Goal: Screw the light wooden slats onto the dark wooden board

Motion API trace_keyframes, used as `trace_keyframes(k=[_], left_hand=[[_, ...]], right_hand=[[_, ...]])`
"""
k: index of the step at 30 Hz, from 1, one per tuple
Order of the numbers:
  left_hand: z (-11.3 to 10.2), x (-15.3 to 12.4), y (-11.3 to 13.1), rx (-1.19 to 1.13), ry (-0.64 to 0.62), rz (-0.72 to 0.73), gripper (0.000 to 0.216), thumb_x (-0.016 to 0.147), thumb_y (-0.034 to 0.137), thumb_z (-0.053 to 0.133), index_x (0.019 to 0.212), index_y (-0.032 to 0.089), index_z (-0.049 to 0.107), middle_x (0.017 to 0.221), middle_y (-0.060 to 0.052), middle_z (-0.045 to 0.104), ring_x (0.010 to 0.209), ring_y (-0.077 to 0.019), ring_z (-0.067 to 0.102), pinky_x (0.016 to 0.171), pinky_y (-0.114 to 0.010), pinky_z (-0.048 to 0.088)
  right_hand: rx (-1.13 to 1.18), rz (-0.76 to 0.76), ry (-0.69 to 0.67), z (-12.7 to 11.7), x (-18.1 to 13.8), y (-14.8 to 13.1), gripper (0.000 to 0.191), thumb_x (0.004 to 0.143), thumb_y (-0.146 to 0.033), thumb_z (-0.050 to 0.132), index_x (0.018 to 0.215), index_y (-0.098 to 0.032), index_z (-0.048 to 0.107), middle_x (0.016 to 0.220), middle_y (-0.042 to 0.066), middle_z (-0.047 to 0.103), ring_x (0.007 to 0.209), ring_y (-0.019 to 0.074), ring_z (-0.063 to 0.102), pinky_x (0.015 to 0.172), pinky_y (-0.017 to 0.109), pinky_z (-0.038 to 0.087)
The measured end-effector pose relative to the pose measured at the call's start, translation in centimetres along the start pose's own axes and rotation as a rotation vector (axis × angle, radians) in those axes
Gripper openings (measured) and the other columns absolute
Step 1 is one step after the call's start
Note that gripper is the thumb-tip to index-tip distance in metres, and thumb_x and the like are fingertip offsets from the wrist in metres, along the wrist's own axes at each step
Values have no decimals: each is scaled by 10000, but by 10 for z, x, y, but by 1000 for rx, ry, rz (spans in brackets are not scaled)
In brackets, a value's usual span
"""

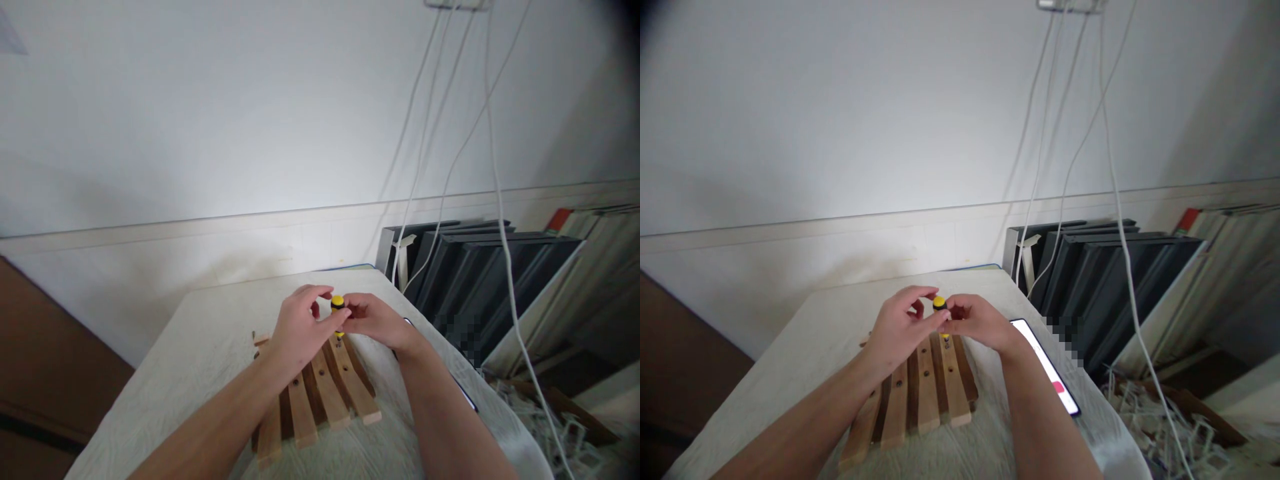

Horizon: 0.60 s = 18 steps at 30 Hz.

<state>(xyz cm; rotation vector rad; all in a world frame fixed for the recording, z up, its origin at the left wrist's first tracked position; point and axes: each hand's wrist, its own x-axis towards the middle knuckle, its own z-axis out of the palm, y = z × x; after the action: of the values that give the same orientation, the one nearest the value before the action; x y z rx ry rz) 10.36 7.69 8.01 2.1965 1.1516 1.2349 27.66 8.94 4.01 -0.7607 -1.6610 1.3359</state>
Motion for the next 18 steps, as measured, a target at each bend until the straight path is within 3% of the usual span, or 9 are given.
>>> trace_keyframes(k=[5,8,12,18], left_hand=[[-1,0,1,-7,-71,37,143,767,246,629,867,179,705,770,-22,676,608,-103,530,543,-209,429],[-2,0,1,0,-47,15,161,738,228,642,877,168,698,799,-25,681,605,-100,520,539,-211,419],[-2,0,2,-2,-43,-6,199,718,286,676,865,152,692,784,-29,674,596,-100,515,536,-215,411],[-2,0,3,26,-51,0,188,727,180,606,890,165,698,768,-17,666,556,-84,479,519,-207,399]], right_hand=[[-7,2,-6,1,-1,-1,256,685,-337,749,840,-164,644,753,-4,586,703,127,511,676,275,426],[24,9,-31,2,-1,-3,213,712,-323,729,797,-150,638,738,-5,580,697,118,514,682,271,417],[59,12,14,2,1,1,284,627,-290,794,794,-164,602,723,-26,566,676,112,514,668,269,430],[10,15,-33,2,0,-2,230,698,-316,740,824,-152,639,771,6,600,715,125,531,702,281,427]])
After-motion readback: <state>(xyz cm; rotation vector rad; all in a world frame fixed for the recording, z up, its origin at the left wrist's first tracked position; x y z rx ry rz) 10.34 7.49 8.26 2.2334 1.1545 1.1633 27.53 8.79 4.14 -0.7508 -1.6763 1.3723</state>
